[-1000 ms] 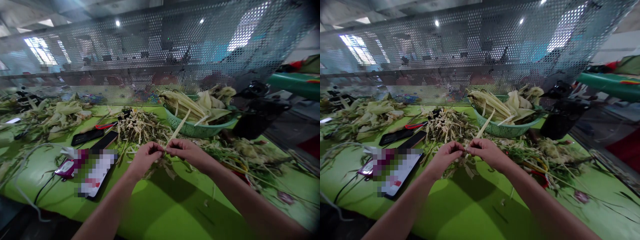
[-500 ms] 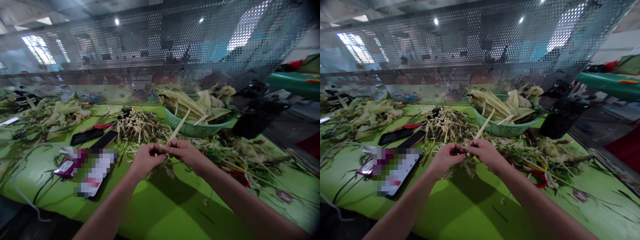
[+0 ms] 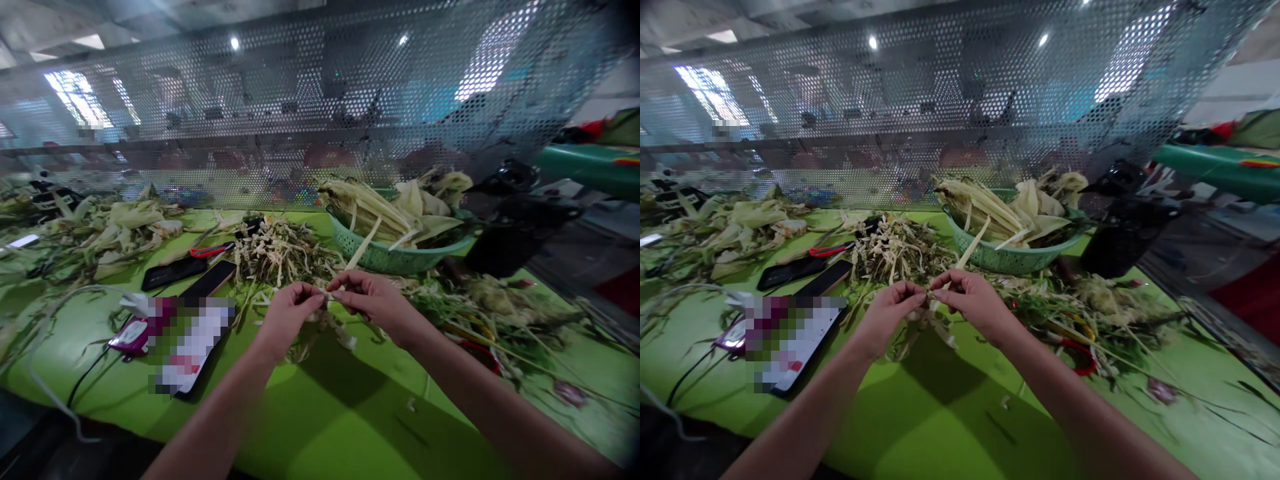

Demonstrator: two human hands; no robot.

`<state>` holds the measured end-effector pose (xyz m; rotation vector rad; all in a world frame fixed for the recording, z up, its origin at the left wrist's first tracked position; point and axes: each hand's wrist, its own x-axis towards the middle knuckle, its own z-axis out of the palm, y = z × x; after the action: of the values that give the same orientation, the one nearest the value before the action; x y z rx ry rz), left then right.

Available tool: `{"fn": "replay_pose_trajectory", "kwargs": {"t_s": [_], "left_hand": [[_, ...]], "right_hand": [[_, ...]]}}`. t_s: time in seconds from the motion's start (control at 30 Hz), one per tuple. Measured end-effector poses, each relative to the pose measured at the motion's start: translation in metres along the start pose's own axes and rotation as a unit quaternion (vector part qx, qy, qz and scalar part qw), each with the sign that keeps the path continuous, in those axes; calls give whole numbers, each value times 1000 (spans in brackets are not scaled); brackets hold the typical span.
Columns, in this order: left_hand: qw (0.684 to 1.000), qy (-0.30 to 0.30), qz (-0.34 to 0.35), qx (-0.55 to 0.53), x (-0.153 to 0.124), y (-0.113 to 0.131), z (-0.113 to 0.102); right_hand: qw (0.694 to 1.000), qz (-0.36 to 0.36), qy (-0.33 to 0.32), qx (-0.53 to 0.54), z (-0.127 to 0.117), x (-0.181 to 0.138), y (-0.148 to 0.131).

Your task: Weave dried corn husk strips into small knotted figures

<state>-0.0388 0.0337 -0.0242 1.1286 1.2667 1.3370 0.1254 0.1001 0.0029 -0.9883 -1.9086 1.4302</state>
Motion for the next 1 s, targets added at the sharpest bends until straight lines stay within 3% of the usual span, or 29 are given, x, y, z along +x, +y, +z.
{"fn": "replay_pose_trajectory", "kwargs": {"t_s": [0.27, 0.57, 0.83, 1.0], "left_hand": [[999, 13, 27, -17, 1, 1, 2], [996, 18, 74, 51, 0, 3, 2], [1000, 7, 6, -21, 0, 2, 1], [999, 21, 20, -21, 0, 3, 1]], "right_hand": [[991, -55, 41, -112, 9, -7, 1], [962, -113, 87, -232, 16, -10, -2], [982, -83, 56, -158, 18, -6, 4], [985, -69, 54, -150, 16, -6, 6]]}}
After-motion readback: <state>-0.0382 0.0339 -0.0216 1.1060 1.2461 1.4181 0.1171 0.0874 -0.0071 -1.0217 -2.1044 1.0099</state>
